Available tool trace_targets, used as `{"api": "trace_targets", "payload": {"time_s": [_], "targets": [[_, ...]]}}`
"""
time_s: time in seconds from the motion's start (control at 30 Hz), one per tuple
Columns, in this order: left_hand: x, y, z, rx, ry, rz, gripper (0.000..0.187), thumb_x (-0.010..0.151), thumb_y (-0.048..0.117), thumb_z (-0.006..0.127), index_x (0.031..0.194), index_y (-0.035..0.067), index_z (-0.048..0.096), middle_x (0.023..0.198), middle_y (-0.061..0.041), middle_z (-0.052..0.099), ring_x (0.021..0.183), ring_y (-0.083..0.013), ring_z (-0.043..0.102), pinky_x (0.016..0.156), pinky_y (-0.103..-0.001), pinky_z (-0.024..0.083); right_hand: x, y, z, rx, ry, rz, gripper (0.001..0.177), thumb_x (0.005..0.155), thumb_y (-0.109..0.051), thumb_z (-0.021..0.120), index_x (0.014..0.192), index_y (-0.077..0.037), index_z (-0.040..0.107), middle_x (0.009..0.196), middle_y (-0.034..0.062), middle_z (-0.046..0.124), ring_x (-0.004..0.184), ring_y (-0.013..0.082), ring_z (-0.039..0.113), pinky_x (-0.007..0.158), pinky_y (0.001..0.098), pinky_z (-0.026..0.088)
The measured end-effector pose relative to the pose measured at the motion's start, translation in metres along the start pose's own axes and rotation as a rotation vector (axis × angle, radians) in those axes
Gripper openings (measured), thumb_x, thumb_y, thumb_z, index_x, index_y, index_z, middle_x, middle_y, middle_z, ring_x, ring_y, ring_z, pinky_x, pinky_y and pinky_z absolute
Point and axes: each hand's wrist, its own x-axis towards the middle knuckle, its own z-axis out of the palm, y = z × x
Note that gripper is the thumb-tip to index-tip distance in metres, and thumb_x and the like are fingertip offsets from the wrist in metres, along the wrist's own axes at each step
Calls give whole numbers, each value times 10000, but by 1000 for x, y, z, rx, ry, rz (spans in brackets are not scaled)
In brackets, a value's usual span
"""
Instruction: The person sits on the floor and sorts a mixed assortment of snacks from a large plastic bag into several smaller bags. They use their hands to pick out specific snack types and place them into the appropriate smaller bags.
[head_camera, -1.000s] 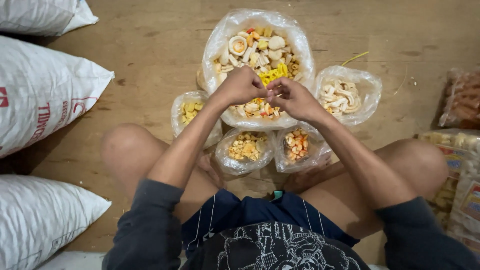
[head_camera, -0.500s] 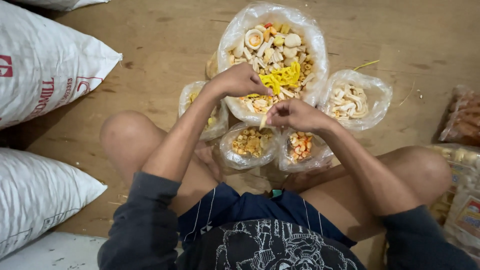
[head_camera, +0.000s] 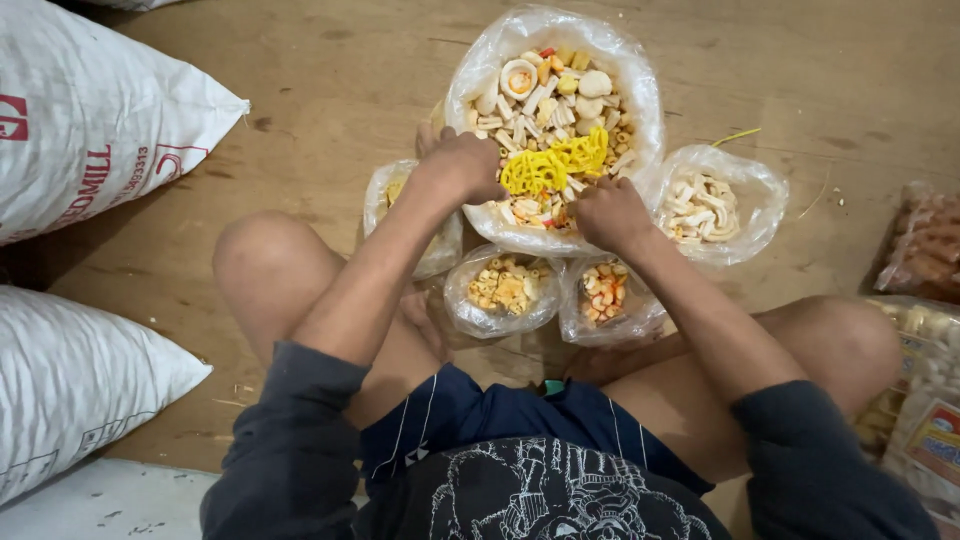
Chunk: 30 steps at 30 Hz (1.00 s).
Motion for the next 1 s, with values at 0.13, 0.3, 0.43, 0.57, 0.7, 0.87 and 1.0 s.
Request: {"api": "trace_targets", "payload": {"time_s": [0.13,0.3,0.43,0.57,0.7,0.87,1.0], "targets": [[-1,-1,0,-5,-6,9,578,861,498,726,1232,55,718,1276,-242,666,1337,-501,469,1038,-689,220,6,6,28,-12,-2,34,212,867,-315,606,873,-251,808,840,25,743,908,250,705,752,410,535],[9,-6,8,35,3,33,632,834,500,739,1263,37,701,1282,-250,663,1331,-512,469,1018,-676,245,13,-2,37,-15,-76,70,237,853,-290,584,865,-267,820,824,18,744,881,266,703,750,408,507],[-4,-2,-1,52,-38,14,591,860,492,718,1253,51,710,1316,-223,656,1344,-481,467,1056,-669,213,18,-2,36,-23,-130,78,219,855,-221,604,878,-224,821,839,31,759,892,256,727,755,418,523],[-1,-6,-1,53,-21,53,589,879,469,727,1267,27,698,1322,-244,647,1346,-490,460,1086,-678,192,23,4,37,81,-229,132,227,878,-221,602,882,-179,826,860,89,777,899,314,746,748,437,523],[6,-4,-6,86,15,106,571,902,468,709,1262,25,699,1317,-238,649,1343,-480,474,1093,-685,204,28,10,11,336,-305,263,207,883,-238,655,947,-150,832,954,155,792,968,377,757,777,495,581],[13,-2,4,91,149,230,426,869,386,764,1160,74,757,1227,-206,669,1247,-469,526,1048,-740,240,21,22,-77,796,-257,372,328,822,-166,734,1149,-151,739,974,91,782,1030,354,724,865,488,563],[5,11,6,38,138,331,336,898,332,760,1115,77,778,1175,-215,696,1197,-475,578,1047,-727,255,8,18,-125,1195,-183,442,395,772,-145,812,1146,-107,689,944,72,777,950,230,720,867,372,547]]}}
